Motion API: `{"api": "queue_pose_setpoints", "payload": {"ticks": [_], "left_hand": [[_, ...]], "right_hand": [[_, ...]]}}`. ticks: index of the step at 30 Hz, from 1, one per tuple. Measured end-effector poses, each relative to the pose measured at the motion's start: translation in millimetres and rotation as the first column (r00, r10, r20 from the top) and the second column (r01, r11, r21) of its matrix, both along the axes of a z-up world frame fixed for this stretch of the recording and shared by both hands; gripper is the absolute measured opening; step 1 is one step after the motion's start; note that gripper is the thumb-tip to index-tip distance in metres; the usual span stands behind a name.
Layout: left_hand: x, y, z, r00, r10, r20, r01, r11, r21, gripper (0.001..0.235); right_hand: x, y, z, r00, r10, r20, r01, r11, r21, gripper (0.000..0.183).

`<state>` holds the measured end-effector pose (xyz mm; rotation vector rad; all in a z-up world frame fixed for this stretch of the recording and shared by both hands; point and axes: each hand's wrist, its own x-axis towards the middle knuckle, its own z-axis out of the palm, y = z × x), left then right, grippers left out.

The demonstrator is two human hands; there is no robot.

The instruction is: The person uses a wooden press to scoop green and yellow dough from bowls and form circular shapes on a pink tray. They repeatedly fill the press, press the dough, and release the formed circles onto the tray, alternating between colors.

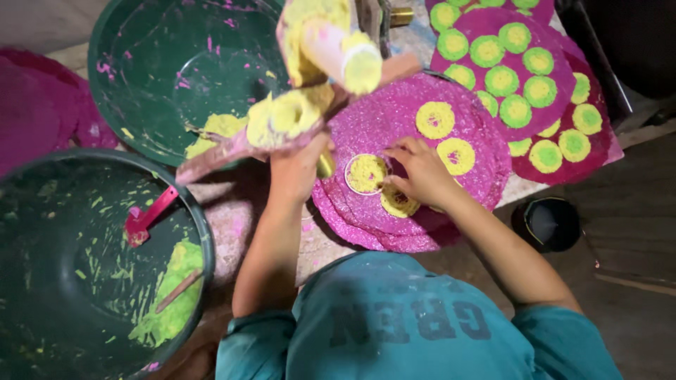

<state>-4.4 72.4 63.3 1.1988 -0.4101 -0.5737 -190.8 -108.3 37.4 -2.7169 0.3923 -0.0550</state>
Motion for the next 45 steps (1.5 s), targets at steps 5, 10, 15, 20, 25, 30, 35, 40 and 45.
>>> {"api": "queue_pose_setpoints", "payload": {"ticks": [5,10,15,20,25,30,35,40,45], "left_hand": [[-8.9,22.9,-33.4,0.999,0.033,-0.038,-0.029,0.994,0.103,0.020],[-8.1,31.0,-48.9,0.999,0.043,-0.027,-0.040,0.992,0.118,0.026],[-8.5,33.6,-56.6,0.998,0.049,-0.042,-0.044,0.994,0.103,0.025],[-6.8,36.6,-62.7,0.993,0.068,-0.092,-0.058,0.992,0.112,0.024],[-8.0,38.2,-70.4,0.993,0.072,-0.096,-0.060,0.990,0.125,0.024],[-9.0,43.8,-77.7,0.998,0.048,-0.039,-0.044,0.993,0.108,0.026],[-11.4,45.3,-85.1,0.992,0.069,-0.104,-0.058,0.993,0.106,0.030],[-13.4,50.2,-92.4,0.985,0.079,-0.154,-0.053,0.984,0.168,0.028],[-15.9,57.1,-97.3,0.997,0.064,-0.040,-0.057,0.986,0.156,0.027]], "right_hand": [[-6.7,4.6,-19.3,0.995,-0.052,-0.088,0.043,0.994,-0.103,0.072],[-7.0,23.6,-25.5,0.992,-0.107,0.060,0.116,0.977,-0.181,0.029],[-7.5,24.0,-19.7,0.985,-0.094,0.143,0.110,0.988,-0.104,0.010],[-1.1,13.3,10.9,0.954,-0.179,0.242,0.080,0.926,0.370,0.008],[8.5,24.2,6.9,0.950,-0.174,0.258,0.139,0.979,0.146,0.011],[13.1,36.3,-22.0,0.971,-0.200,0.131,0.199,0.980,0.018,0.058],[15.6,44.8,-35.6,0.978,-0.203,0.058,0.204,0.978,-0.030,0.122],[11.8,50.4,-39.8,0.954,-0.158,0.255,0.149,0.987,0.052,0.123],[1.4,46.7,-41.0,0.958,-0.115,0.264,0.083,0.988,0.128,0.121]]}}
